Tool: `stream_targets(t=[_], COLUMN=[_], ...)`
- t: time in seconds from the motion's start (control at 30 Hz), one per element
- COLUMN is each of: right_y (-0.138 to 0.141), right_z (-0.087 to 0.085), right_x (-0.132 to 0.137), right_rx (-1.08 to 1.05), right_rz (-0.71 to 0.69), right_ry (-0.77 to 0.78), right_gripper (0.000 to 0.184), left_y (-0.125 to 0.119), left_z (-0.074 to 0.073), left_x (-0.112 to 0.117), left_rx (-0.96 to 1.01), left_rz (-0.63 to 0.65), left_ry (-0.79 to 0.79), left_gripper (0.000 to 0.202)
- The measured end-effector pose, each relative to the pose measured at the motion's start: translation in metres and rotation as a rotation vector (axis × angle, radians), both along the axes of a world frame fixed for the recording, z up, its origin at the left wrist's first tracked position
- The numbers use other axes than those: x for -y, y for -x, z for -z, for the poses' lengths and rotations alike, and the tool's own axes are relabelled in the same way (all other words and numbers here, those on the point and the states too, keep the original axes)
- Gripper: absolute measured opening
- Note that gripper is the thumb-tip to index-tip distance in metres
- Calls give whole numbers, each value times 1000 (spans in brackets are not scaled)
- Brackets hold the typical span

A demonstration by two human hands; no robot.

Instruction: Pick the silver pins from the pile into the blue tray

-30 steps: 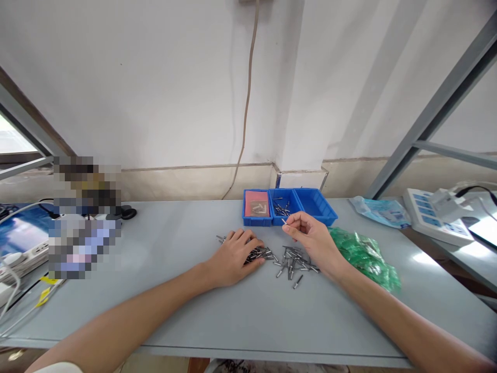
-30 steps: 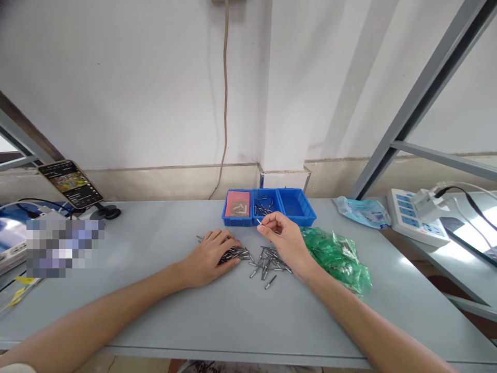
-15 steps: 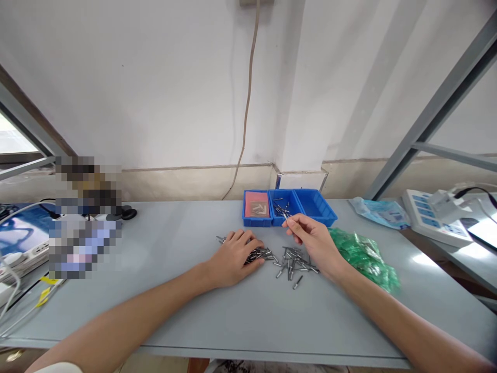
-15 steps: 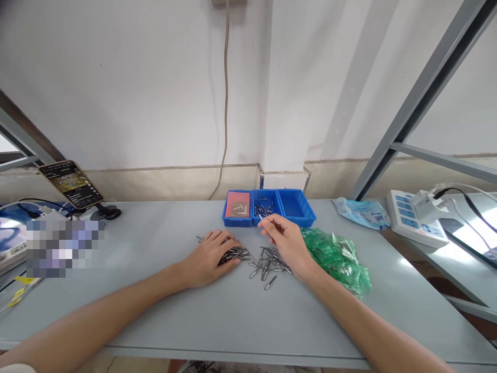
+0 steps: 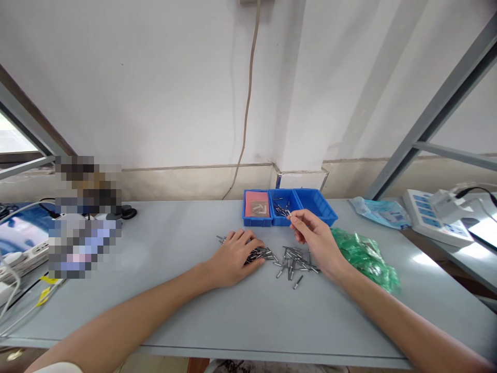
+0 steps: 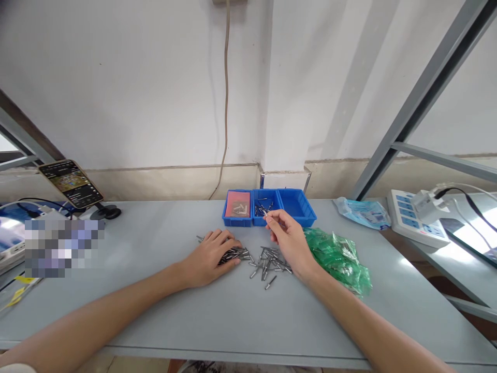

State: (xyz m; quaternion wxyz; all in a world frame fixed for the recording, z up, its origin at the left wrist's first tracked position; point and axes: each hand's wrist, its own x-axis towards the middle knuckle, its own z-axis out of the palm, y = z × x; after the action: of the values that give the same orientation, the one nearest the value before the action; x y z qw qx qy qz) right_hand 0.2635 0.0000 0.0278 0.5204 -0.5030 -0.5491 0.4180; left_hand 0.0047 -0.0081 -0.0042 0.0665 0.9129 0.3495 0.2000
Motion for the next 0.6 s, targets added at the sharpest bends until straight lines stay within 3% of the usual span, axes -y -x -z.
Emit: stream_targets(t=[0.6], right_y=[-1], right_z=[2], right_x=[-1], right_rx=[19], right_rz=[11], right_ry=[-54], right_gripper=[39], left_y=[0], left_z=[0], left_x=[0], left_rx=[-5], left_rz=[1], left_ry=[-1], left_gripper=[29])
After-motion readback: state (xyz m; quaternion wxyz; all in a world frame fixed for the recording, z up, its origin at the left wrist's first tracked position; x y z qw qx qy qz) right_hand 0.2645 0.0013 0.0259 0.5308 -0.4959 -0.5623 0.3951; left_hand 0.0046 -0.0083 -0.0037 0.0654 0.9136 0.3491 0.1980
